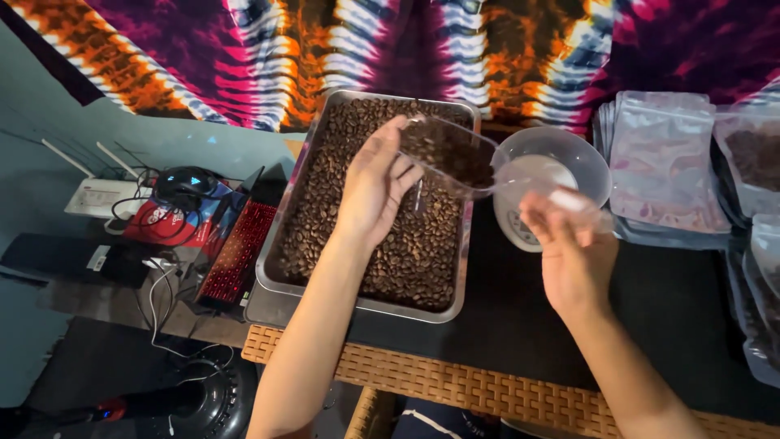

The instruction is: Measuring roasted coffee beans on a digital scale using a scoop and then transferring them into plastic bags for packaging.

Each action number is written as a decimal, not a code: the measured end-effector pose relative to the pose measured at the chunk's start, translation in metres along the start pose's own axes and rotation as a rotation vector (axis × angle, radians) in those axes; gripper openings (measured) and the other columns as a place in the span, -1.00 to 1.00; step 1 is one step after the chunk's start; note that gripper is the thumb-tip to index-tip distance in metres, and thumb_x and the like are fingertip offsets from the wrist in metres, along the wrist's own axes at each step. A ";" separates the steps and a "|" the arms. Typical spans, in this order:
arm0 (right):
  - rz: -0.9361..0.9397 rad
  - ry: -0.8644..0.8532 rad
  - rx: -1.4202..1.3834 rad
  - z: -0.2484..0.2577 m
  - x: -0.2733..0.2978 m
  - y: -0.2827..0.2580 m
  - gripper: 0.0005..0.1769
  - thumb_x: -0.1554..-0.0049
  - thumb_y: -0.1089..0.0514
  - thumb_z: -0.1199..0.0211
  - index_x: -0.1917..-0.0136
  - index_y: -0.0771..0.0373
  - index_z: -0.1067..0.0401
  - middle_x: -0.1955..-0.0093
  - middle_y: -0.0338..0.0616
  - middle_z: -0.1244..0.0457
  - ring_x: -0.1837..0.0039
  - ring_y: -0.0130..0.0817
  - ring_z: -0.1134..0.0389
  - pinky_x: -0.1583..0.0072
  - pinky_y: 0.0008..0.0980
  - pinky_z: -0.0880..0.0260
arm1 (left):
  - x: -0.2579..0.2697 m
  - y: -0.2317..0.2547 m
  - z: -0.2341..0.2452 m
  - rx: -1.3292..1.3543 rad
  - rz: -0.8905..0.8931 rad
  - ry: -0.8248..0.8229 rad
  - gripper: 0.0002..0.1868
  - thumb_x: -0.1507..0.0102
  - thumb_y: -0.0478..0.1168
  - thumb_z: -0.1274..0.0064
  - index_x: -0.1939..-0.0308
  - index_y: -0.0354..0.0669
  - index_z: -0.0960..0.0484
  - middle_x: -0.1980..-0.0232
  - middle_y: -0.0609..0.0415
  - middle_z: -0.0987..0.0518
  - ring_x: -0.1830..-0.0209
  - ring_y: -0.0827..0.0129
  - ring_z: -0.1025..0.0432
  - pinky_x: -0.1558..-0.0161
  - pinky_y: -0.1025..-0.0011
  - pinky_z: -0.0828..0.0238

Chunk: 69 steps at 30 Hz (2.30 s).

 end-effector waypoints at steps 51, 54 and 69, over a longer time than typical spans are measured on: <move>-0.320 0.160 -0.149 0.078 -0.047 -0.067 -0.77 -0.27 -0.04 -0.24 -0.06 0.13 -0.44 -0.01 -0.14 -0.42 -0.09 -0.22 -0.47 -0.22 -0.11 -0.54 | 0.026 -0.024 -0.082 -0.706 -0.153 -0.427 -0.12 -0.28 -0.12 -0.21 -0.58 0.00 -0.04 -0.49 -0.13 -0.31 -0.06 0.30 -0.59 -0.20 0.27 -0.60; -0.331 0.180 -0.145 0.092 -0.047 -0.075 -0.81 -0.28 -0.06 -0.25 0.10 0.04 -0.42 0.15 -0.31 -0.37 0.01 -0.36 -0.46 -0.18 -0.18 -0.56 | 0.023 -0.037 -0.097 -0.607 -0.038 -0.420 -0.14 -0.20 -0.09 -0.26 -0.51 -0.07 -0.17 -0.45 -0.08 -0.38 -0.11 0.30 -0.57 -0.17 0.33 -0.60; -0.005 -0.276 0.989 0.124 0.013 -0.041 -0.63 -0.08 0.21 -0.43 -0.18 0.18 -0.55 -0.08 -0.08 -0.44 -0.16 -0.26 -0.46 -0.19 -0.24 -0.50 | 0.014 -0.080 -0.079 -0.193 0.062 -0.238 0.01 -0.02 -0.41 -0.47 -0.46 -0.26 -0.21 -0.33 -0.22 -0.43 -0.20 0.11 -0.47 -0.12 0.23 -0.62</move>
Point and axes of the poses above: each hand's wrist, its own x-axis away from the middle knuckle, its own z-axis out of the back of the hand, y = z × x, the point moved 2 cm from there along -x, towards the middle knuckle
